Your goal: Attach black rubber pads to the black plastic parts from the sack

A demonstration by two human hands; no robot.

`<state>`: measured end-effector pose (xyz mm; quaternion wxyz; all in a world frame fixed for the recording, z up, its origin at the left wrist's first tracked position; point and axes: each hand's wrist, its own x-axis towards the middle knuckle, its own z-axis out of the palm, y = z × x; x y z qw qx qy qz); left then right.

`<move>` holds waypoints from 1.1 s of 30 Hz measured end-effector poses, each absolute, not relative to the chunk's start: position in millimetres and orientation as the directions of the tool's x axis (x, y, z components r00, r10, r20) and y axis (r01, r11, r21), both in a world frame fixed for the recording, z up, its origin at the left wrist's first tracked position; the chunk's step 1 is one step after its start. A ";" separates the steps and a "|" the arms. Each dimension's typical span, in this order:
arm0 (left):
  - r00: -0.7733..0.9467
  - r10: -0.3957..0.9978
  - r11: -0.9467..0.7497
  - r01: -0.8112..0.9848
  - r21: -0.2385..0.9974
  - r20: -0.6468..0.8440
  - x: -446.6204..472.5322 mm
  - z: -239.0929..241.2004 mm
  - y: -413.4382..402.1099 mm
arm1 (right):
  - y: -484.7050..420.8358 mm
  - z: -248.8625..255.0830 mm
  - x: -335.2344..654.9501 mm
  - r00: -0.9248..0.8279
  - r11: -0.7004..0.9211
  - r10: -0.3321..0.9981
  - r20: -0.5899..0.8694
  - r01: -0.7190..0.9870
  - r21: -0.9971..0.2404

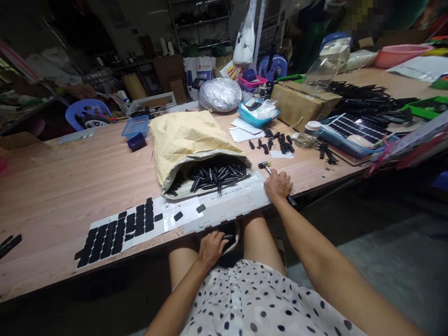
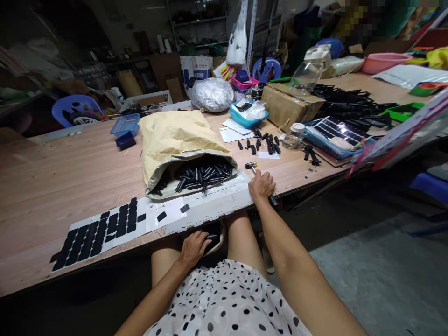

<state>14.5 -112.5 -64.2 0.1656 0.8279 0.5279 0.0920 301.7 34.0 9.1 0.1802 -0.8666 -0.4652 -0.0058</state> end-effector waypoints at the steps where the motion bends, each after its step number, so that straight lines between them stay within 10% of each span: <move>1: 0.364 0.927 -0.312 0.884 0.349 -0.093 16.5 -64.8 -112.2 | 34.0 7.3 302.8 0.567 -0.500 0.802 0.187 0.809 -0.310; 16: 0.031 0.851 0.017 0.996 0.088 -0.524 5.4 -33.0 -124.2 | 36.3 -6.1 312.0 0.565 -0.474 0.788 0.246 0.810 -0.344; 23: 0.316 0.923 -0.220 0.902 0.372 -0.220 -2.9 -4.3 -120.3 | 33.9 -5.3 311.9 0.563 -0.470 0.783 0.263 0.814 -0.342; 28: 0.113 0.968 -0.222 0.800 0.557 0.222 -23.1 27.8 -29.1 | 32.8 -5.2 311.0 0.555 -0.467 0.788 0.267 0.821 -0.330; 33: 0.001 0.994 -0.049 0.890 0.453 0.105 -24.7 31.1 82.8 | 32.9 -8.9 309.1 0.558 -0.474 0.782 0.277 0.821 -0.317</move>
